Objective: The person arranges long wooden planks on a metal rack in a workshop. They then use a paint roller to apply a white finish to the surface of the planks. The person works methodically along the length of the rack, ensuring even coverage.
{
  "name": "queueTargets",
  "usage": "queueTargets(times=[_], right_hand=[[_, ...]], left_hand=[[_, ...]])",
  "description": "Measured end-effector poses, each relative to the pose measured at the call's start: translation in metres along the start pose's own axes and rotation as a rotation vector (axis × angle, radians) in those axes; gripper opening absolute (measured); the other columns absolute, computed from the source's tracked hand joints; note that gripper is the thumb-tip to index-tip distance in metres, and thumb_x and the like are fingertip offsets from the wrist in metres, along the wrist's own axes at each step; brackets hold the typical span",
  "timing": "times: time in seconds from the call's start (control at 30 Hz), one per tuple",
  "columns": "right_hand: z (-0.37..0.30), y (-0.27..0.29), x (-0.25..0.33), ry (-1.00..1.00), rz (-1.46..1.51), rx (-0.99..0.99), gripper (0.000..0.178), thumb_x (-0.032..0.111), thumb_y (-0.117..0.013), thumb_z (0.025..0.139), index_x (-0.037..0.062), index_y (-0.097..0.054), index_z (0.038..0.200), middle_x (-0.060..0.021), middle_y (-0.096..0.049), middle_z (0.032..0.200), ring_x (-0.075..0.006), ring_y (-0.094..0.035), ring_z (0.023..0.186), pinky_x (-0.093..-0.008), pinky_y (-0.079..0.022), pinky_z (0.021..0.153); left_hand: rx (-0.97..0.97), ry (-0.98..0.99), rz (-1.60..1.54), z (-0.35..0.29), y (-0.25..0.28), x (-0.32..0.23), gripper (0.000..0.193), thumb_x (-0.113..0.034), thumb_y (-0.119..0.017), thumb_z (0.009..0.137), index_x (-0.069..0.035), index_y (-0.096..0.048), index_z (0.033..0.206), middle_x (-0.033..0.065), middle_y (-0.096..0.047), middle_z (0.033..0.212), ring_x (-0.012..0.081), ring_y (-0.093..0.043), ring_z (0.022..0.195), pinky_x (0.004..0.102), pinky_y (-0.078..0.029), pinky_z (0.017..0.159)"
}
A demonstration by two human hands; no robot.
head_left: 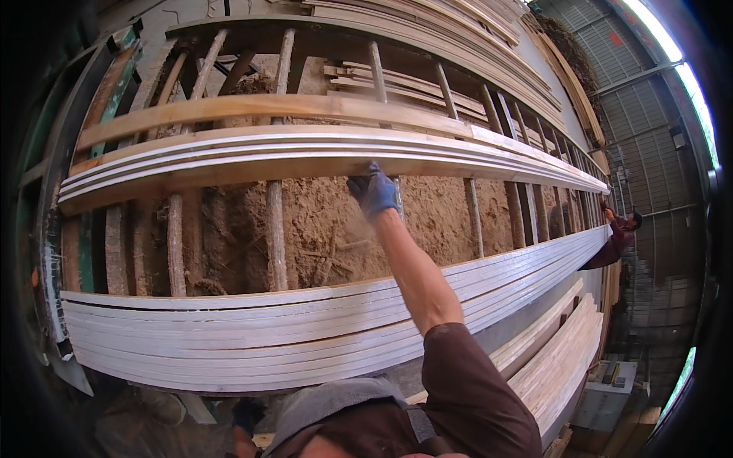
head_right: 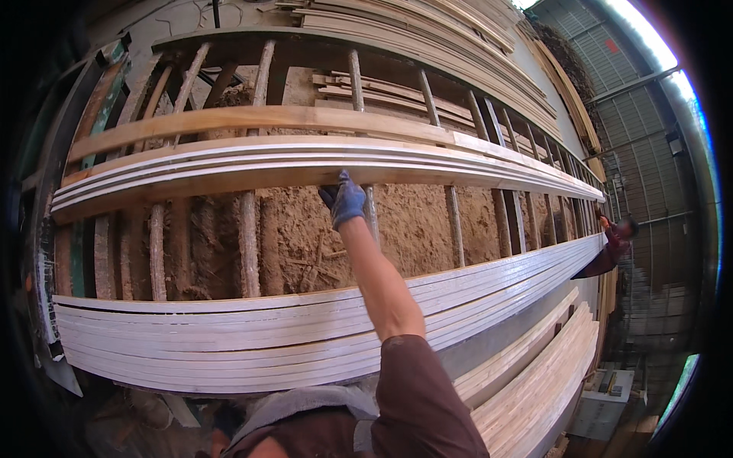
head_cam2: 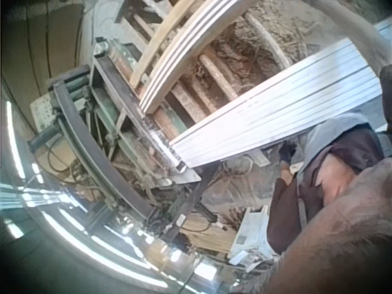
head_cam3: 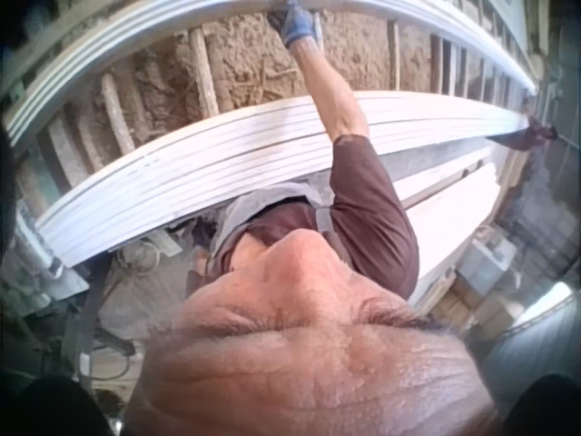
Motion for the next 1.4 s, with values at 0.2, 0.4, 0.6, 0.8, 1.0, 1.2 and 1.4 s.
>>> queueTargets(times=[0.2,0.4,0.6,0.8,1.0,1.2,1.4], right_hand=[[0.082,-0.035,-0.003,-0.049,0.439,0.193,0.045,0.032,-0.063,0.094,0.0147,-0.051,0.134,-0.0125,-0.056,0.137,-0.0328,-0.052,0.127,-0.0548,-0.045,0.105],[0.116,-0.049,0.006,-0.031,0.450,0.338,0.067,0.045,-0.074,0.084,0.0180,-0.048,0.139,-0.0088,-0.056,0.134,-0.0316,-0.051,0.123,-0.0540,-0.044,0.103],[0.139,-0.090,0.055,0.265,0.423,0.093,0.044,0.028,-0.077,0.084,0.0152,-0.060,0.122,-0.0092,-0.067,0.110,-0.0304,-0.069,0.089,-0.0367,-0.059,0.062],[0.099,-0.040,0.041,0.101,0.076,0.075,0.024,0.031,-0.066,0.092,0.0152,-0.063,0.110,-0.0086,-0.074,0.091,-0.0234,-0.071,0.067,-0.0271,-0.047,0.040],[0.067,0.005,0.022,-0.178,-0.143,0.095,0.030,0.033,-0.064,0.094,0.0112,-0.060,0.115,-0.0169,-0.072,0.099,-0.0283,-0.069,0.070,-0.0339,-0.054,0.050],[-0.040,0.048,0.003,-0.436,-0.383,0.314,0.032,0.037,-0.060,0.097,0.0054,-0.065,0.099,-0.0165,-0.073,0.089,-0.0213,-0.067,0.060,-0.0284,-0.050,0.046],[-0.088,-0.134,0.078,0.887,-1.681,0.600,0.061,0.052,-0.056,0.094,0.0059,-0.053,0.133,-0.0200,-0.063,0.123,-0.0369,-0.060,0.113,-0.0454,-0.048,0.097]], left_hand=[[0.002,-0.056,-0.048,-0.031,0.010,-0.014,0.055,-0.049,-0.072,0.085,-0.016,-0.057,0.127,0.0157,-0.069,0.116,0.0317,-0.068,0.097,0.0489,-0.054,0.075],[-0.236,-0.072,0.135,-0.116,0.018,0.002,0.055,-0.043,-0.063,0.094,-0.003,-0.053,0.131,0.0089,-0.070,0.105,0.0240,-0.066,0.091,0.0358,-0.056,0.078],[-0.215,-0.019,0.188,-0.110,0.000,0.009,0.054,-0.050,-0.052,0.096,-0.008,-0.053,0.130,0.0135,-0.068,0.112,0.0325,-0.066,0.090,0.0433,-0.054,0.073],[-0.119,0.037,0.227,-0.066,0.000,0.018,0.055,-0.058,-0.042,0.097,-0.014,-0.053,0.128,0.0182,-0.065,0.119,0.0409,-0.066,0.088,0.0508,-0.052,0.069],[-0.064,0.014,0.011,-0.042,-0.017,-0.008,0.053,-0.059,-0.040,0.098,-0.016,-0.053,0.125,0.0204,-0.068,0.112,0.0412,-0.067,0.086,0.0513,-0.051,0.066],[-0.071,-0.011,0.022,-0.049,-0.008,0.024,0.052,-0.056,-0.037,0.100,-0.013,-0.053,0.125,0.0189,-0.070,0.106,0.0389,-0.068,0.085,0.0495,-0.050,0.065],[-0.094,0.038,0.185,-0.065,-0.004,0.040,0.055,-0.054,-0.035,0.101,-0.011,-0.052,0.131,0.0217,-0.068,0.110,0.0395,-0.066,0.091,0.0501,-0.051,0.072]])
Point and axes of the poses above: each hand's wrist, its own z-axis towards the middle knuckle, its own y-axis out of the back of the hand, x = y × z, the point moved 8 cm from there along z, towards the middle knuckle
